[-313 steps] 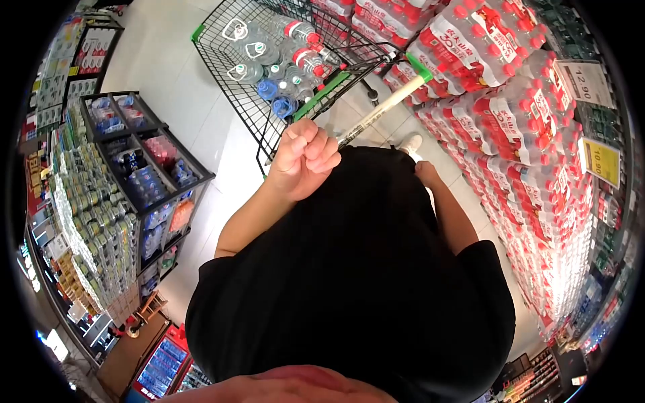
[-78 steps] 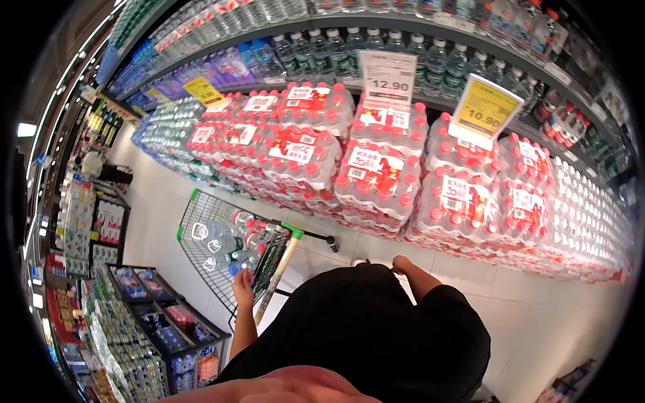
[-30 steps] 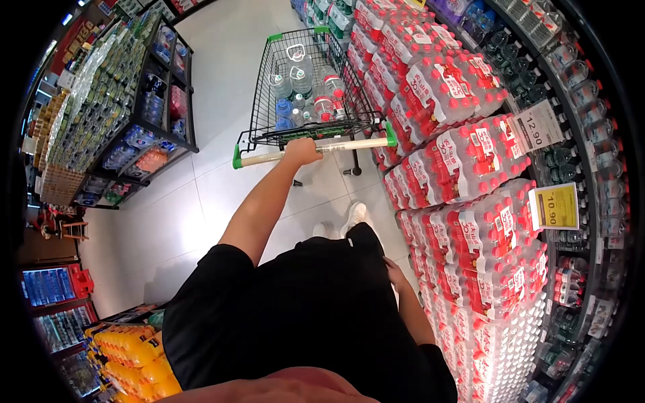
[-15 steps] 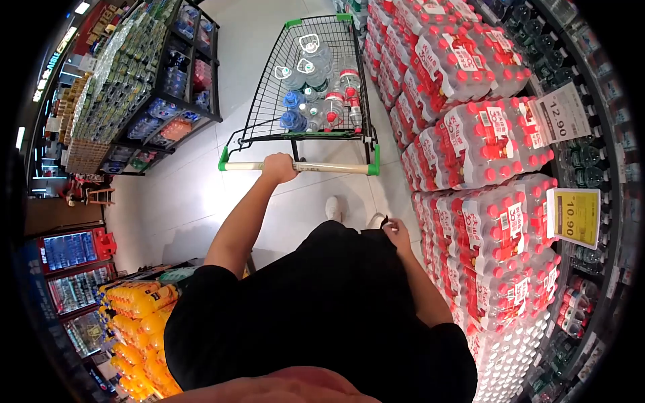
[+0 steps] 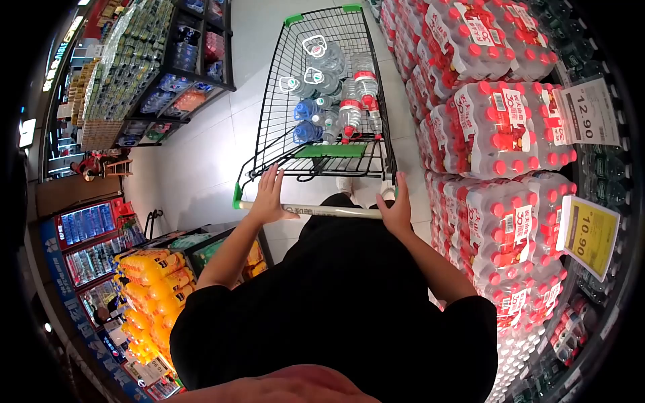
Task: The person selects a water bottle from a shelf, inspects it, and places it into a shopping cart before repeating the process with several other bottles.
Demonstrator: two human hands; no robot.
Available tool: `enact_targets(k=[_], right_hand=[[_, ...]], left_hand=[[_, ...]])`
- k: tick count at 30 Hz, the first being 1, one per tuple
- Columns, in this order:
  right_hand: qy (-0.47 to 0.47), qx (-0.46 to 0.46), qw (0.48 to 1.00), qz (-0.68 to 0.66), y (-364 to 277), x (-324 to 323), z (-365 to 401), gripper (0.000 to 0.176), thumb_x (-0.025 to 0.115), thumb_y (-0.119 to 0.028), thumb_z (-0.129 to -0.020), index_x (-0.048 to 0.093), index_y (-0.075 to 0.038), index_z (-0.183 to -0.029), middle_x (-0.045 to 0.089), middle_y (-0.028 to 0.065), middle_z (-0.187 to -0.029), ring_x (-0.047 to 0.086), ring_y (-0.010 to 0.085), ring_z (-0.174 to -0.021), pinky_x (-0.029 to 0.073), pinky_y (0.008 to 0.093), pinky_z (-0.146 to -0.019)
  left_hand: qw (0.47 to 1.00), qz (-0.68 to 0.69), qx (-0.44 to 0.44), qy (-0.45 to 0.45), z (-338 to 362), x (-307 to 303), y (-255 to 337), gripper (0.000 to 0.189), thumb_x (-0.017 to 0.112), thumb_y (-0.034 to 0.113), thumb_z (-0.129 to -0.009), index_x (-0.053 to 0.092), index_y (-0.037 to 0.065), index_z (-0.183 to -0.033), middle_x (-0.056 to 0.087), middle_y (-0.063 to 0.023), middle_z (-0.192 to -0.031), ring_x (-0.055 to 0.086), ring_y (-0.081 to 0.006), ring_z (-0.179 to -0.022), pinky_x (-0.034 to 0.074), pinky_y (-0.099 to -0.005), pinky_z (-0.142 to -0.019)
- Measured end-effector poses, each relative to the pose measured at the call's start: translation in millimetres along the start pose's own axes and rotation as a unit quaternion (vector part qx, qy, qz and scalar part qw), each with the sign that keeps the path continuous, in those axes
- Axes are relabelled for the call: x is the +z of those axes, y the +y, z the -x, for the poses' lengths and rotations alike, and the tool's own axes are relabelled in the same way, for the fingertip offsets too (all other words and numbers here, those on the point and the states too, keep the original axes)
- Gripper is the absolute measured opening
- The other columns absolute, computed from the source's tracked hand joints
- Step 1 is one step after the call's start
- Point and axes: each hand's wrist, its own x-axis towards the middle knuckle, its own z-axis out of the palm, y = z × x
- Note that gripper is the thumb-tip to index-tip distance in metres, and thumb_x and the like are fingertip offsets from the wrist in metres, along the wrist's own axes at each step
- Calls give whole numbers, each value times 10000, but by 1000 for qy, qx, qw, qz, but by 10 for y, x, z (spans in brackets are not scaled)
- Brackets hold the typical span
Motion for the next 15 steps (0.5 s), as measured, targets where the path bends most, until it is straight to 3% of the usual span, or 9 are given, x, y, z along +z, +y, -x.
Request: enact_targets(k=[3,4,7,8,15], right_hand=[[-38,12,999,18,82,-143,77,699,685,-173,-826,348,-27,-1421,365,240,-1450,357,369,-1353,290,384,-1107],[-37,45,998,3,82,-178,98,652,682,-145,-823,399,-50,-1403,418,215,-1424,421,342,-1317,387,394,-1041],[-49,104,992,-48,5,-288,90,651,675,-125,-829,396,-62,-1413,430,191,-1424,462,306,-1289,474,388,-947],[-40,79,995,-34,78,-275,81,630,662,-89,-831,409,-68,-1408,437,170,-1425,494,277,-1258,534,356,-850],[-32,57,997,-50,2,-192,-176,545,643,-30,-825,478,-22,-1344,488,173,-1332,519,258,-1205,577,298,-793]], left_hand=[[991,14,-24,-131,172,185,-42,1300,751,664,-583,142,-86,-1453,177,-268,-1517,143,-394,-1430,85,-527,-1158],[992,23,-22,-123,197,207,8,1285,757,653,-581,158,-81,-1449,218,-269,-1494,175,-400,-1415,94,-530,-1156],[993,25,-27,-112,173,187,151,1249,777,623,-566,204,-68,-1435,317,-261,-1424,262,-409,-1364,126,-540,-1147],[993,22,-31,-111,153,166,192,1238,783,614,-560,219,-64,-1430,346,-257,-1400,290,-411,-1346,137,-543,-1143],[997,37,-31,-55,-38,100,77,1172,807,594,-511,340,-64,-1362,424,-246,-1317,379,-409,-1268,189,-544,-1126]])
